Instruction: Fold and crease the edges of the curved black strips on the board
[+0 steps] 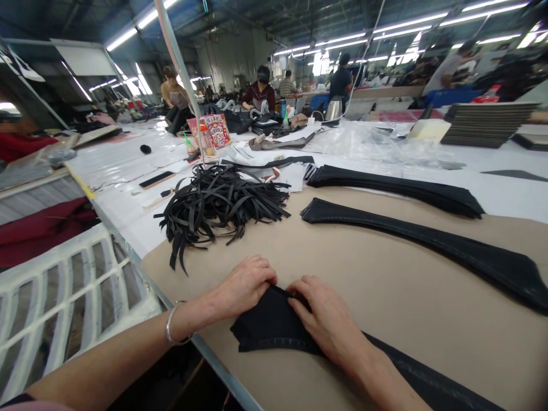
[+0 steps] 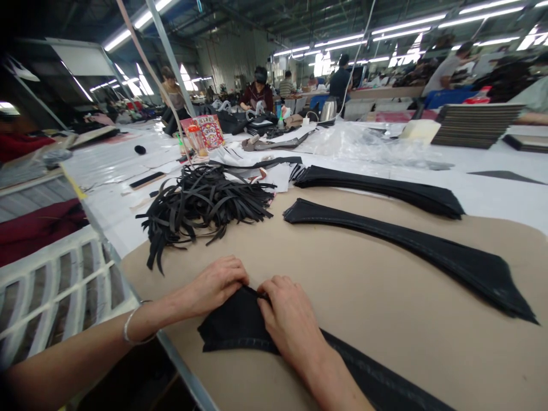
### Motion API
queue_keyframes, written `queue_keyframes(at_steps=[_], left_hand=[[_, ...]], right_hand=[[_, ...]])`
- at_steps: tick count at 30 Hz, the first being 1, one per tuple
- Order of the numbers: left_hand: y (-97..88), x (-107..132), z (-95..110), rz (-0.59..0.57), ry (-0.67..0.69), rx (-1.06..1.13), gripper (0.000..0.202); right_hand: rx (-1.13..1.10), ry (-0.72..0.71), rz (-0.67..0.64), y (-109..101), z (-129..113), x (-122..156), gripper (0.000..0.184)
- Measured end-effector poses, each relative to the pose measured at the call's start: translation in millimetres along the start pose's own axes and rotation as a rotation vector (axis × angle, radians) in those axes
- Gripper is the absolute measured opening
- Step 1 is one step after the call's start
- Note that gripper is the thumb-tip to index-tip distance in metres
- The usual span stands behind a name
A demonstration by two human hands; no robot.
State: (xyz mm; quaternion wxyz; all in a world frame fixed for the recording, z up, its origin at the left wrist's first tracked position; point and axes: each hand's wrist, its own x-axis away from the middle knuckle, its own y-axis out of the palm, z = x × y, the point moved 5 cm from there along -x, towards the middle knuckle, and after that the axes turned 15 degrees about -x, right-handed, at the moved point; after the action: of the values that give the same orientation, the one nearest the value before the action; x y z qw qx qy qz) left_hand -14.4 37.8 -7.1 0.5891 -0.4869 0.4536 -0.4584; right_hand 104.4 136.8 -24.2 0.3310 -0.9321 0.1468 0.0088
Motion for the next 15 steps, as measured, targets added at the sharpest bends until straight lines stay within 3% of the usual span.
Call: queue_keyframes(at_steps=[15], left_hand=[[4.6, -15, 2, -0.116, 0.041, 0.033, 0.010]], right_hand=[[0.008, 0.018, 0.020, 8, 4, -4, 0.019]])
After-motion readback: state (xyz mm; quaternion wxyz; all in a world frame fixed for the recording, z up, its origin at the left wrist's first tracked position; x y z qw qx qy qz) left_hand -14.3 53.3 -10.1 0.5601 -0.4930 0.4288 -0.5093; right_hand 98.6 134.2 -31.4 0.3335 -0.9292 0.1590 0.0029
